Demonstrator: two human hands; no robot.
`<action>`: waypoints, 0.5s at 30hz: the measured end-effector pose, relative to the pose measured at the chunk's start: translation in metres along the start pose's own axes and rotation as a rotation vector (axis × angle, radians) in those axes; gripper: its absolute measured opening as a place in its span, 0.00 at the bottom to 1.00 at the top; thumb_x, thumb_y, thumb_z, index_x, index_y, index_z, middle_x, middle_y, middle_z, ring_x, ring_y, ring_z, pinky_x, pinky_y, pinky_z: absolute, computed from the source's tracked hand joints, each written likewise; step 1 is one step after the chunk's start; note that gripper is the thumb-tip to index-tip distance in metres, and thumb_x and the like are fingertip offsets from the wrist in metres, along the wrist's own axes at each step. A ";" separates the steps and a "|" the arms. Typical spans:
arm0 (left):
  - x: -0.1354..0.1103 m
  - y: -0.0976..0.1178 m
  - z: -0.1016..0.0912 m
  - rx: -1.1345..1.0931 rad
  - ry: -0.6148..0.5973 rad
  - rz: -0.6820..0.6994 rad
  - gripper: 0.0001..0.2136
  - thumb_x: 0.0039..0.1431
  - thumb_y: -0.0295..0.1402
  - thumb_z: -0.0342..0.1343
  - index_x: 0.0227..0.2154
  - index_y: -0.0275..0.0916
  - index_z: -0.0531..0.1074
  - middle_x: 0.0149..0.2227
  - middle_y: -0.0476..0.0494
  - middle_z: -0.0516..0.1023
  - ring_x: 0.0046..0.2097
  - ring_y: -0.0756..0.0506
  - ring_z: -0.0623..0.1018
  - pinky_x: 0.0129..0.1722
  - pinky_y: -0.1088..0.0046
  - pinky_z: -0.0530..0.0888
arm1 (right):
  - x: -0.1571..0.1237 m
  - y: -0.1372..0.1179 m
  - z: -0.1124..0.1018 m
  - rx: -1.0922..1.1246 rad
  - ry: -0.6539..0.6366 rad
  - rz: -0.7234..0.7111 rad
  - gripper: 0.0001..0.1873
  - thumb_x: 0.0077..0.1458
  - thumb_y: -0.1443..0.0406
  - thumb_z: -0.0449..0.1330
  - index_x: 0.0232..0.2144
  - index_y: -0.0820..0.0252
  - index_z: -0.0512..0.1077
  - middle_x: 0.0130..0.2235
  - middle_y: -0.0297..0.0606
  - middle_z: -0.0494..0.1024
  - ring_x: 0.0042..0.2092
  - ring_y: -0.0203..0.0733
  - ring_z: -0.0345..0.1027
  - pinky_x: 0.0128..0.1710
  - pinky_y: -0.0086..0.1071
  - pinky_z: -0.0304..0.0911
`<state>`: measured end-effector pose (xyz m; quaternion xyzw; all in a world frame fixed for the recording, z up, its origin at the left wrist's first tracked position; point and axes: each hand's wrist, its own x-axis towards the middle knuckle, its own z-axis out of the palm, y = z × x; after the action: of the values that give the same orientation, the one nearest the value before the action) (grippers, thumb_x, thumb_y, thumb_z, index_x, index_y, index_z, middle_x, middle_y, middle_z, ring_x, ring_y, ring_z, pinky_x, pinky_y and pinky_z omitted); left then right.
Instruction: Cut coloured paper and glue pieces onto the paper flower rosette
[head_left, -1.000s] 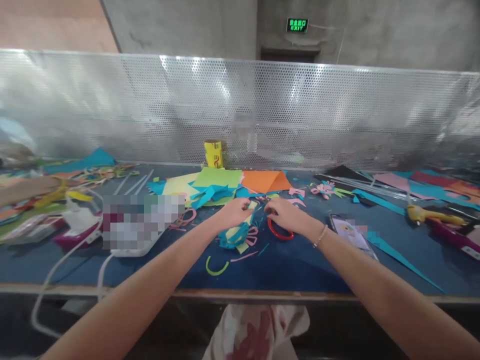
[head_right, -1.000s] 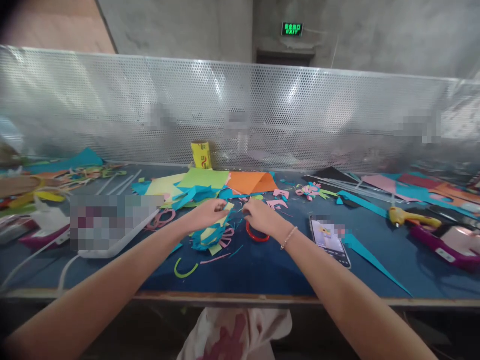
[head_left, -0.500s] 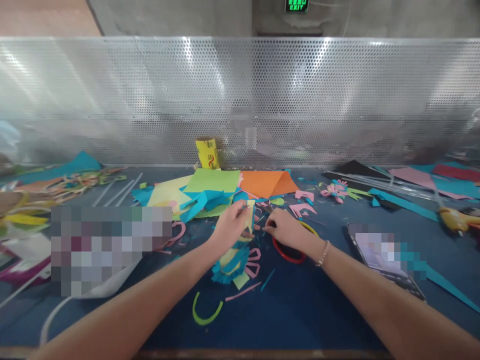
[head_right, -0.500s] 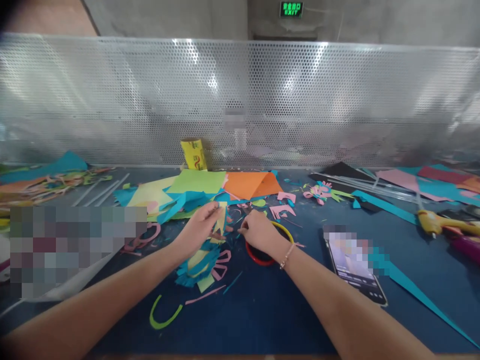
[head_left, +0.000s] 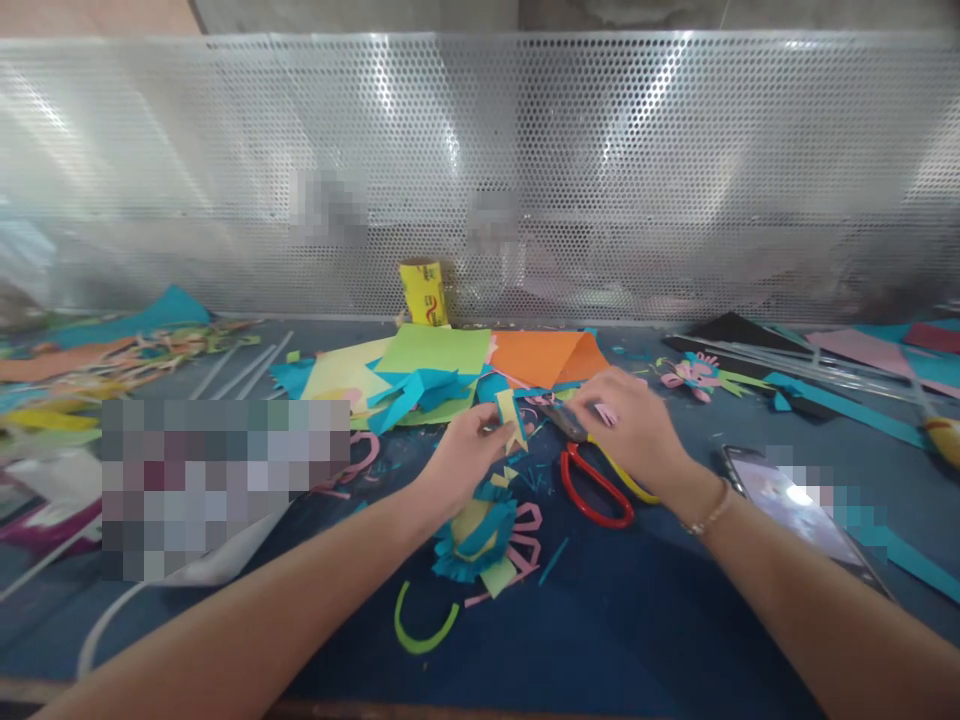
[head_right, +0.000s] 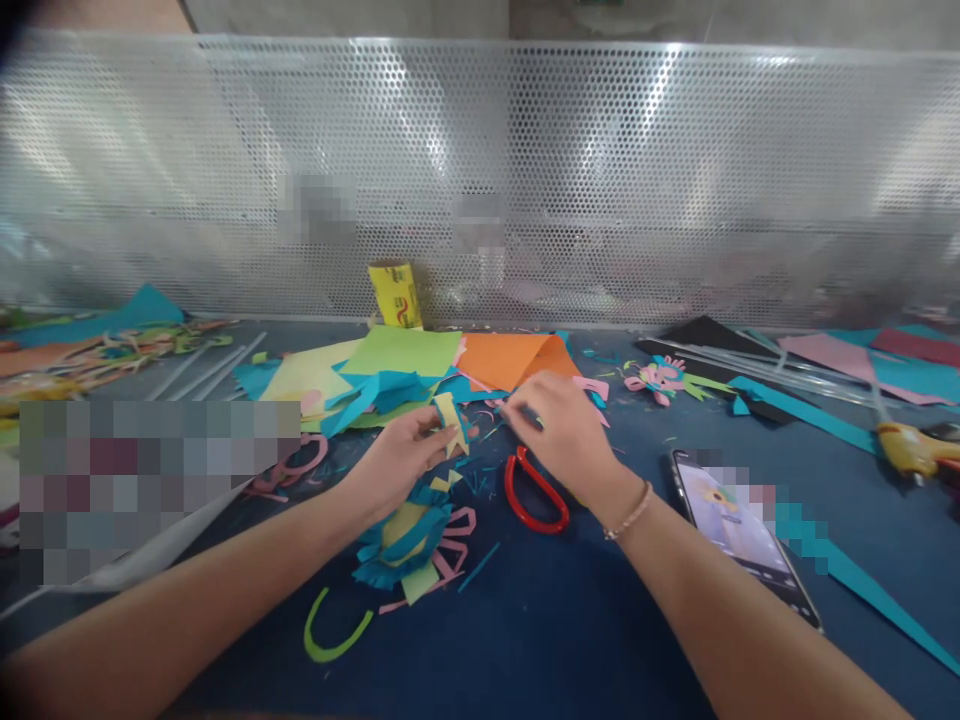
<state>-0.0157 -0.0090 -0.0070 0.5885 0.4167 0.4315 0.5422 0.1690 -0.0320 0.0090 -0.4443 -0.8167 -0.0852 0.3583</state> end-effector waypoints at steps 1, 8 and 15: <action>-0.001 0.000 0.000 0.000 -0.001 0.015 0.06 0.46 0.33 0.54 0.25 0.36 0.69 0.25 0.47 0.72 0.28 0.50 0.72 0.32 0.72 0.70 | 0.000 -0.002 0.001 0.083 0.041 0.107 0.09 0.52 0.65 0.52 0.22 0.60 0.66 0.27 0.36 0.69 0.32 0.35 0.62 0.33 0.31 0.57; -0.010 0.010 0.001 -0.010 -0.015 0.056 0.10 0.40 0.34 0.59 0.16 0.35 0.64 0.18 0.54 0.64 0.23 0.54 0.67 0.28 0.75 0.70 | -0.001 -0.037 0.009 0.458 -0.059 0.326 0.04 0.48 0.66 0.54 0.23 0.60 0.65 0.28 0.33 0.69 0.30 0.32 0.62 0.29 0.27 0.59; -0.016 0.012 0.004 -0.148 -0.070 -0.006 0.08 0.41 0.35 0.59 0.25 0.36 0.72 0.26 0.49 0.72 0.29 0.52 0.71 0.31 0.74 0.72 | -0.004 -0.042 0.014 0.388 -0.076 0.295 0.03 0.47 0.68 0.55 0.23 0.60 0.65 0.26 0.32 0.69 0.29 0.31 0.62 0.33 0.29 0.59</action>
<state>-0.0165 -0.0263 0.0041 0.5602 0.3661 0.4385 0.5999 0.1302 -0.0531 0.0041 -0.4845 -0.7570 0.1432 0.4144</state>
